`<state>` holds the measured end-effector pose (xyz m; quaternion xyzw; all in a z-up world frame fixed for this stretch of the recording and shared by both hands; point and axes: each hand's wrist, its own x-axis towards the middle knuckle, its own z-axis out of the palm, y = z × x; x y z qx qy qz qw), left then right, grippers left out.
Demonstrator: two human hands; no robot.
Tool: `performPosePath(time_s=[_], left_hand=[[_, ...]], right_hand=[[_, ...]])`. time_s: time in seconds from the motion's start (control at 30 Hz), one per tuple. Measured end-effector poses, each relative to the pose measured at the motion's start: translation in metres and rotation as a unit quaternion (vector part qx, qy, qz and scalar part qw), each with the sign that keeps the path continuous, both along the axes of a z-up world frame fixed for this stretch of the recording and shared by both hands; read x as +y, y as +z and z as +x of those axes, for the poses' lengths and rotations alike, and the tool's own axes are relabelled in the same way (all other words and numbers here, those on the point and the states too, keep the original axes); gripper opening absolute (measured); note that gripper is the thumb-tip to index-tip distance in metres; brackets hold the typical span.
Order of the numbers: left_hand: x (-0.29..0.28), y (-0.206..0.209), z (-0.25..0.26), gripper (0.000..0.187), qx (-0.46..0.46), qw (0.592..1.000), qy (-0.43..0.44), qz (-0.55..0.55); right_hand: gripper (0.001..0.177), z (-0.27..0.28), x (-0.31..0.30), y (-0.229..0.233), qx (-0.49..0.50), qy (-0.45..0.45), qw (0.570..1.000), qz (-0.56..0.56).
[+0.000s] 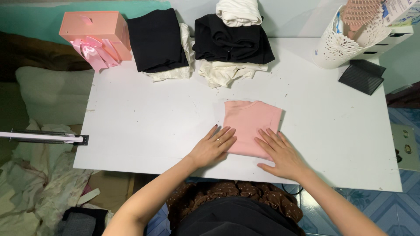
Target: The person folds several garments on a white table, including a white top, a white skirt, a black pleated skirt, and a pink short-sleeved top. Each item is smoothed, folded into a compact rectangle, and stacked on the table.
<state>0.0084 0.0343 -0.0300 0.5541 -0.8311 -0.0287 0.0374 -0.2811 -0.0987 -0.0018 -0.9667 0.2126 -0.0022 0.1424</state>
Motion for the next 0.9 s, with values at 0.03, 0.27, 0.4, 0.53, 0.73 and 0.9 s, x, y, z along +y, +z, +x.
performPosePath(time_s=[0.03,0.27,0.4,0.53,0.73,0.9], left_hand=[[-0.004,-0.003,0.001,0.069,-0.007,1.0,-0.004,-0.001],[-0.033,0.006,0.01,0.039,0.08,0.997,0.019,-0.007],[-0.045,0.016,0.019,0.034,0.254,0.934,0.159,0.195],[-0.058,0.005,0.026,0.032,0.463,0.833,0.242,0.179],[-0.09,-0.015,0.014,0.045,0.466,0.747,0.437,0.182],[-0.105,-0.008,-0.004,0.098,0.353,0.809,0.46,0.095]], right_hand=[[0.08,0.0,-0.001,-0.001,0.006,-0.003,1.0,-0.003],[0.059,0.004,-0.023,-0.01,-0.076,-0.05,0.996,0.003],[0.047,0.009,-0.039,-0.008,-0.1,-0.197,0.965,0.143],[0.043,0.017,-0.065,-0.012,-0.204,-0.26,0.909,0.255],[0.047,0.041,-0.09,-0.044,-0.125,-0.367,0.905,0.179],[0.053,0.059,-0.104,-0.061,-0.104,-0.412,0.896,0.129]])
